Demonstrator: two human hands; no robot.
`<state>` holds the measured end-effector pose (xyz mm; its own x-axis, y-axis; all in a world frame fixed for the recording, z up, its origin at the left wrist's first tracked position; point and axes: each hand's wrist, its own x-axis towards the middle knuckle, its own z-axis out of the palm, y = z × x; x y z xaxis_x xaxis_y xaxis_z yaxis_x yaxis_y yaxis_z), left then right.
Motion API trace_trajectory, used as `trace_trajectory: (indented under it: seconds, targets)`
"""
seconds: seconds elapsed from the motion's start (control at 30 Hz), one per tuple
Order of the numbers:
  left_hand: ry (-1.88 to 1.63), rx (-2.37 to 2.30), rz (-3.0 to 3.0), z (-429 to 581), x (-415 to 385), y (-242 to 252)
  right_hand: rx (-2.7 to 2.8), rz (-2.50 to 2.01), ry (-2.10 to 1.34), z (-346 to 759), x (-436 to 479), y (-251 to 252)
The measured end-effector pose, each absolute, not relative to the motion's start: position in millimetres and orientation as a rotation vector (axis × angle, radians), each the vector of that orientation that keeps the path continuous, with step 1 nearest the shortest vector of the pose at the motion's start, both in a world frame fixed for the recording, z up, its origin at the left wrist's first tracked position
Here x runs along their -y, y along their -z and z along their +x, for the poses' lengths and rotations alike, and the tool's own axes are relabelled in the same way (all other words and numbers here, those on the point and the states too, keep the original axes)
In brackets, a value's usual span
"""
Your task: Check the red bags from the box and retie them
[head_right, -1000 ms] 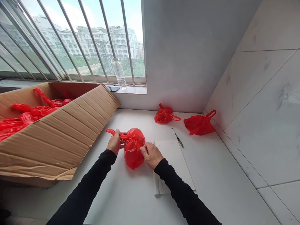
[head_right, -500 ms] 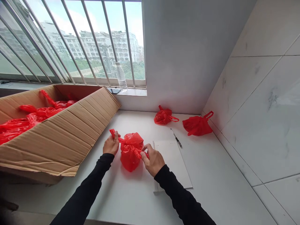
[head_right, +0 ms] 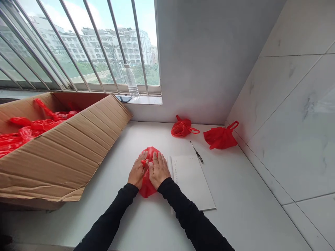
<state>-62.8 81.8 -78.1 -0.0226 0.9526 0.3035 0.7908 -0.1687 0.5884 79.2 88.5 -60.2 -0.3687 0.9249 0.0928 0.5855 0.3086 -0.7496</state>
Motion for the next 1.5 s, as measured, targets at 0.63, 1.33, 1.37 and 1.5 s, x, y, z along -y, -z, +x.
trace_trajectory:
  seconds: [0.63,1.33,1.37,1.5]
  targets:
    - [-0.816,-1.962,2.131,-68.3,-86.0,91.5,2.14,-1.45,-0.752,72.7,-83.4,59.6]
    - [-1.212,-1.931,1.594,-71.1,-84.5,58.4,2.053,-1.23,-0.859,80.4,-79.5,48.4]
    - [-1.339,-1.95,1.431,-70.2,-79.4,47.7,2.006,-1.141,-0.876,89.7,-79.8,41.7]
    - [-1.544,-2.073,1.242,-47.7,-39.8,16.4,1.757,-1.013,-0.741,153.3,-87.3,24.7]
